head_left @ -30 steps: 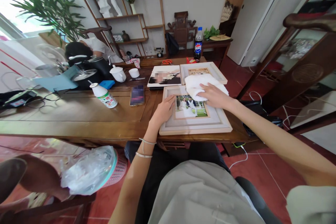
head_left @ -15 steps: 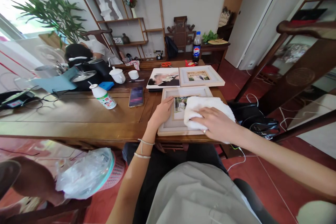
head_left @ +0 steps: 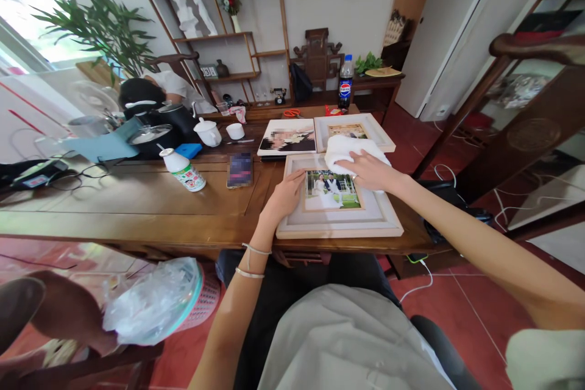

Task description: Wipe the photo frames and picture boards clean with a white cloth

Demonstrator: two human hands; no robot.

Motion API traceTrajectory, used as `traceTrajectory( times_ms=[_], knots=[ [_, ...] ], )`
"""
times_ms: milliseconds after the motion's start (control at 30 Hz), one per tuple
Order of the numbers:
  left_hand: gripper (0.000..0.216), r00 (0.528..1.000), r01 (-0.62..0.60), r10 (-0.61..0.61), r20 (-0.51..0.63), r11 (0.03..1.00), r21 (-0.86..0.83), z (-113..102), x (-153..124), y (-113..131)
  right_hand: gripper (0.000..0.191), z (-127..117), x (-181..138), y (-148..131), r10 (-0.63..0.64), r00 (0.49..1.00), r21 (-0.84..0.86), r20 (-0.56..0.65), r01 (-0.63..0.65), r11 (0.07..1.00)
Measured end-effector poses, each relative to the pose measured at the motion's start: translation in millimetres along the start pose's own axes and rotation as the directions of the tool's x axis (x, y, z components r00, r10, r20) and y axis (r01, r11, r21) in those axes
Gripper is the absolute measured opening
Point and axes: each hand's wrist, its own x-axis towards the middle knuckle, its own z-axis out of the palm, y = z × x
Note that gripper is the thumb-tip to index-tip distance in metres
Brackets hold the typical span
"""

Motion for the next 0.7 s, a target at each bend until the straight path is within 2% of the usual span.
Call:
traceTrajectory(
  times_ms=[67, 167, 300, 400, 467, 533, 700],
  knots=[
    [0.049, 1.000, 0.016, -0.016, 0.009, 1.000, -0.010, -0.1, 0.0, 0.9, 0.062, -8.4, -12.1, -13.0, -0.036, 0.999, 0.023, 0.039, 0.035, 0.999],
    [0.049, 1.000, 0.028, -0.028, 0.009, 0.999, -0.021, -0.7, 0.2, 2.3, 0.063, -26.5, -37.1, -47.1, -0.047, 0.997, 0.071, 0.061, 0.042, 0.997],
    [0.049, 1.000, 0.020, -0.020, 0.005, 1.000, -0.019, -1.1, 0.3, 2.8, 0.062, -46.9, -74.2, -102.9, -0.066, 0.998, 0.185, 0.023, 0.060, 0.981],
    [0.049, 1.000, 0.008, -0.008, 0.001, 1.000, -0.008, -0.7, 0.3, 1.4, 0.064, -49.8, -89.2, -124.6, -0.112, 0.994, 0.268, 0.005, 0.106, 0.957],
    [0.049, 1.000, -0.006, 0.006, 0.002, 1.000, -0.002, -0.5, 0.4, 0.2, 0.063, -44.9, -87.3, -121.9, -0.117, 0.993, 0.294, 0.000, 0.112, 0.949],
    [0.048, 1.000, -0.016, 0.016, 0.008, 1.000, -0.001, -0.8, 0.5, -0.5, 0.062, -35.4, -76.8, -106.5, -0.091, 0.996, 0.271, 0.005, 0.086, 0.959],
    [0.046, 1.000, -0.016, 0.016, 0.013, 1.000, -0.007, -2.4, 0.6, 0.3, 0.061, -4.4, -31.8, -42.6, 0.027, 0.999, 0.069, -0.019, -0.025, 0.997]
  ],
)
